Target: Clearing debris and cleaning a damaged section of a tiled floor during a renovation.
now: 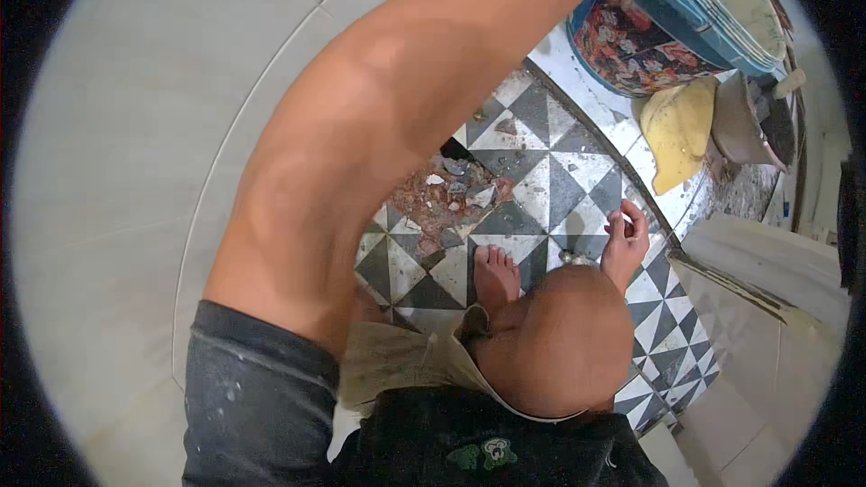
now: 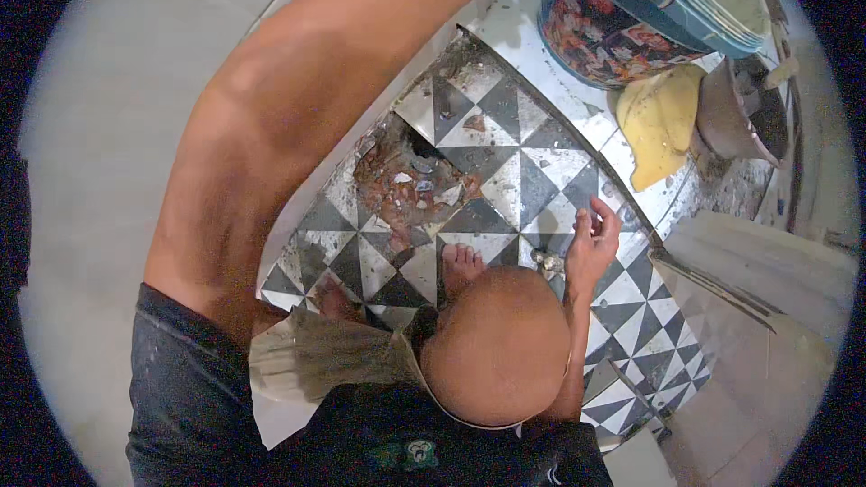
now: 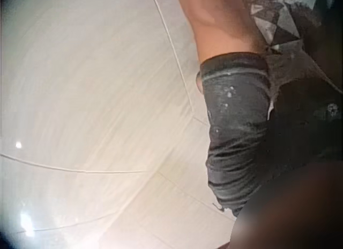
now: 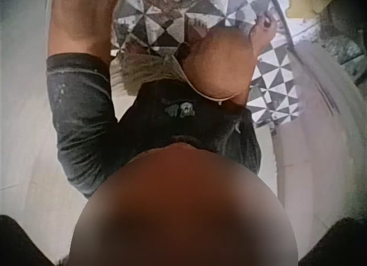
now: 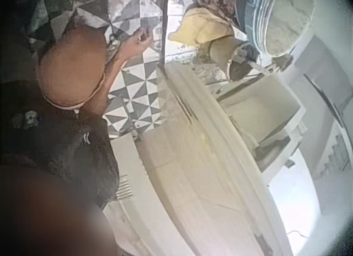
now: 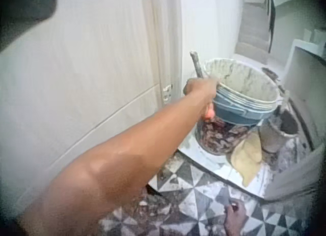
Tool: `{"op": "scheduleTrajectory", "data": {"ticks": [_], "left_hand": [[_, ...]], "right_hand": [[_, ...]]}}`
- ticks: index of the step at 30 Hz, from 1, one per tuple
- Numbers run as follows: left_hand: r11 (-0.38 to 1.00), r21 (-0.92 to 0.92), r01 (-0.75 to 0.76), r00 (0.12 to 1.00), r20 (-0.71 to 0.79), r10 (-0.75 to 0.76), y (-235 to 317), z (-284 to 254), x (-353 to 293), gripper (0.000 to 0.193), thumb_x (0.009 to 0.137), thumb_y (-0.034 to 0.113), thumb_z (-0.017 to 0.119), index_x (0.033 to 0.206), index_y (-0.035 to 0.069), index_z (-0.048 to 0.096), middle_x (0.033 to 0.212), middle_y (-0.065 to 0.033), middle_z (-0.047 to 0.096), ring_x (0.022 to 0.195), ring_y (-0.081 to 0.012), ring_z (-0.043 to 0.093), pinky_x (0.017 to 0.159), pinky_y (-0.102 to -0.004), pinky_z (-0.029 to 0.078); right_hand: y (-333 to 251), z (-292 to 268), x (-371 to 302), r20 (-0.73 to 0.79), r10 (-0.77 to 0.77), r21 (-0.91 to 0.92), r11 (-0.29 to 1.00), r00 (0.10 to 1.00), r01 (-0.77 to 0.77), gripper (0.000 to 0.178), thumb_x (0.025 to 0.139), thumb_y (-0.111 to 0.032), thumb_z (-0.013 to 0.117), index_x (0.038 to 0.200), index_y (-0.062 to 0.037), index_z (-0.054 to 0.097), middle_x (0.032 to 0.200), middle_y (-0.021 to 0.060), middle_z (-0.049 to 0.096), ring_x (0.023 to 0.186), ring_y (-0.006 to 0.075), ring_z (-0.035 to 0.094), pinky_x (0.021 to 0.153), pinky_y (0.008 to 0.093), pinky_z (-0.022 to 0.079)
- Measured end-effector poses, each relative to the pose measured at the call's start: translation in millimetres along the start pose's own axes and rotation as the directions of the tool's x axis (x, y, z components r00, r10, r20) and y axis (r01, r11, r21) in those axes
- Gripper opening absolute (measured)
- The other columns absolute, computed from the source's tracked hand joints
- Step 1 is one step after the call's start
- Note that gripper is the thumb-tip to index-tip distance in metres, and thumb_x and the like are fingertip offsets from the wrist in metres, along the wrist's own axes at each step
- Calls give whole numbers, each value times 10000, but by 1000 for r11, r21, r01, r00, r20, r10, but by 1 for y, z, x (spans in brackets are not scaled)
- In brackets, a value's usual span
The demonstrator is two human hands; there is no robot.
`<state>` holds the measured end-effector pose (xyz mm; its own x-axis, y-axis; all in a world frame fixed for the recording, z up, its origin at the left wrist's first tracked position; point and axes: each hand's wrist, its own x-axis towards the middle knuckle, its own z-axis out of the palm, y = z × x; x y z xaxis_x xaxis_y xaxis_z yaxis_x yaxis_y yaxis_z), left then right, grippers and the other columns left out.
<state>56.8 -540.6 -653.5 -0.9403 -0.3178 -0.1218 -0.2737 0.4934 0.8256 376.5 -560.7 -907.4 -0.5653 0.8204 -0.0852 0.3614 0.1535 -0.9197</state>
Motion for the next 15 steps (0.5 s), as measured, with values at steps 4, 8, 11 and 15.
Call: {"op": "scheduleTrajectory", "data": {"ticks": [4, 8, 11, 15], "left_hand": [[332, 157, -930, 316, 805, 503, -50, -58, 2, 750, 792, 473, 684, 1405, 133, 417, 1328, -259, 491, 1126, -340, 567, 935, -434, 472], [971, -224, -79, 517, 824, 232, -157, -128, 28, 386, 890, 376, 633, 949, -4, 595, 783, -73, 603, 634, -112, 566, 562, -264, 491], [999, -41, 6, 526, 850, 31, -190, -166, 6, 279, 888, 293, 660, 799, 39, 588, 775, -68, 647, 563, -109, 572, 500, -242, 455], [994, 94, 51, 467, 878, -107, -211, -224, 7, 241, 857, 242, 703, 777, 42, 596, 709, -45, 627, 518, -94, 553, 477, -245, 445]], "right_hand": [[1, -49, 3, -114, -53, -184, 982, 992, 31, 260, 859, -99, 631, 1105, -16, 627, 963, 83, 628, 775, 143, 573, 705, 258, 479], [-44, -40, 27, -170, -180, -147, 977, 969, 156, 215, 850, -82, 637, 1051, -7, 638, 991, 76, 609, 850, 138, 572, 755, 267, 467], [-74, -80, 80, -310, -347, -276, 924, 885, 266, 203, 857, -96, 614, 1046, -27, 644, 1015, 106, 617, 870, 191, 599, 788, 314, 473], [-107, -112, 111, -2, -323, -347, 888, 946, 303, 169, 905, -138, 575, 962, 1, 652, 826, 55, 608, 757, 149, 550, 688, 295, 445]]}}
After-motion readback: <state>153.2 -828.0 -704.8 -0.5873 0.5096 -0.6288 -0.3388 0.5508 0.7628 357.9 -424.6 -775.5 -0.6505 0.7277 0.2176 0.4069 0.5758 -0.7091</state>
